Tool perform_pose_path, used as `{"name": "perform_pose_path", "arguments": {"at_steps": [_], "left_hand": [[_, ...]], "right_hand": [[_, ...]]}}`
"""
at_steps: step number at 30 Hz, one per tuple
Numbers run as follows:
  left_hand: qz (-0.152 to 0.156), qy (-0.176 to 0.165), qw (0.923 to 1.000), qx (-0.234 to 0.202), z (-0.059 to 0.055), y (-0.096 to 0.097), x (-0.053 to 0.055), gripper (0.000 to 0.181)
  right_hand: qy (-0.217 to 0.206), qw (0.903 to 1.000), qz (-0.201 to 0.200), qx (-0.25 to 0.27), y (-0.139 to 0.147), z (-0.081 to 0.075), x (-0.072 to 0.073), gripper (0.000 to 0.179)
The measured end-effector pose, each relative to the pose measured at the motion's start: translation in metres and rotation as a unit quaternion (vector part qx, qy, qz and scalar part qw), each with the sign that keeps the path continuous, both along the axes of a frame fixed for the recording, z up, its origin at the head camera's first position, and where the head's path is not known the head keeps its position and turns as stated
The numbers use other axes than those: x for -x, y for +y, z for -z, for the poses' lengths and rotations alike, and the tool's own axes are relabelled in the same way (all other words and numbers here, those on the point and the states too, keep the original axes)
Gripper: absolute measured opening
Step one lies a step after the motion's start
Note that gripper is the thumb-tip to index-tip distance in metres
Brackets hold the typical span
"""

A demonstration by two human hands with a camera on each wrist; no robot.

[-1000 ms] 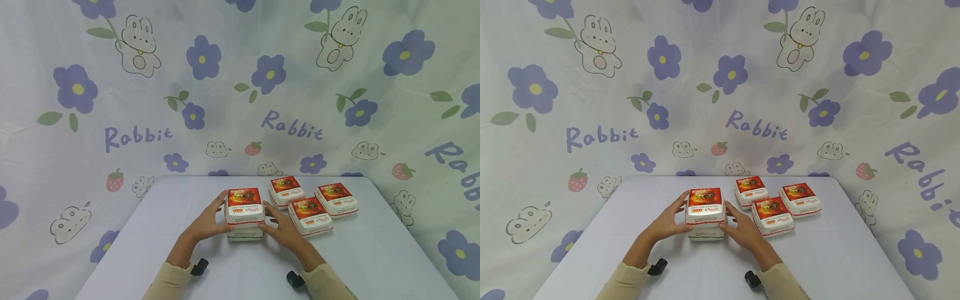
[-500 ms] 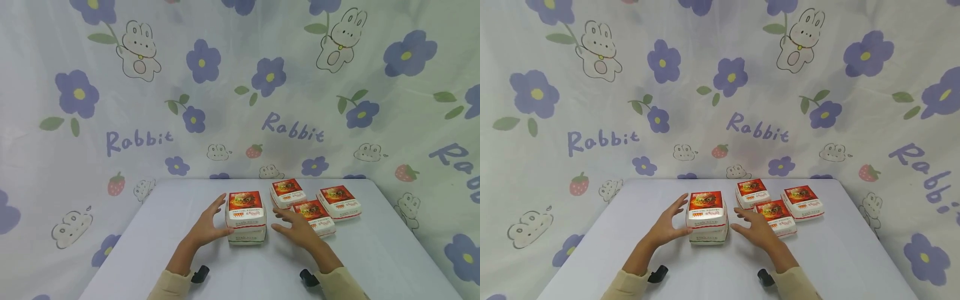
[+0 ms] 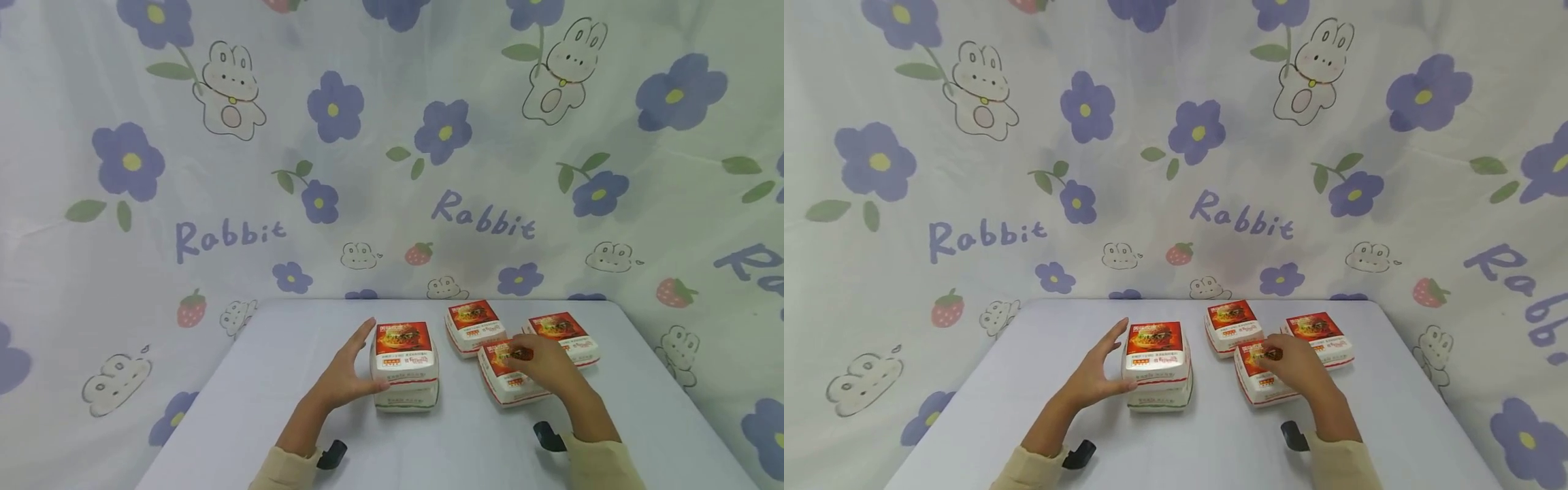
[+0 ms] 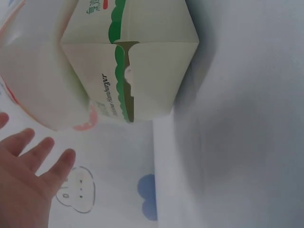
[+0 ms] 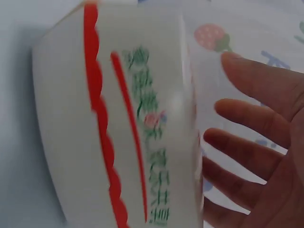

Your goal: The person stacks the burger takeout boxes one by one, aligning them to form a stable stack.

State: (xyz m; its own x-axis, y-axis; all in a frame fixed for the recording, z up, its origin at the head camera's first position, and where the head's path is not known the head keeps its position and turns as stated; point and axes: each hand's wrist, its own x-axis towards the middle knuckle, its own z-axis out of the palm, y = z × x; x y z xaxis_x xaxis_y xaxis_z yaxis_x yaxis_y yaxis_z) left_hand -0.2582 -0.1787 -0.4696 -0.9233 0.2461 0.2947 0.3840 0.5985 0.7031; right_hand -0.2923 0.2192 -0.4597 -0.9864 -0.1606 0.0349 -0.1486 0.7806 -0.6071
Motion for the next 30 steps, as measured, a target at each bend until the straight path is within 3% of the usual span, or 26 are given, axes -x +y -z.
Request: {"name": "perform_pose_path", "arguments": {"at_steps": [5,17,22,30], "left_hand": [[0.001,0.000,1.0000,0.002,0.000,-0.003,-0.004,0.111],[0.003,0.012,0.9999,0.011,0.000,-0.006,0.001,0.112],[0.004,0.013,0.9999,0.004,-0.005,-0.003,0.004,0.112],[0.004,0.005,1.0000,0.003,-0.005,0.000,0.002,0.112]], "right_hand": [[-0.008,0.9998,-0.012,-0.011,0.003,0.008,0.000,0.065],[-0.008,0.9989,-0.046,-0.005,-0.012,0.020,0.003,0.070],[-0.020,0.9982,-0.053,-0.021,0.001,0.034,0.005,0.083],[-0.077,0.9929,-0.085,0.030,0.019,0.044,0.002,0.109]]}}
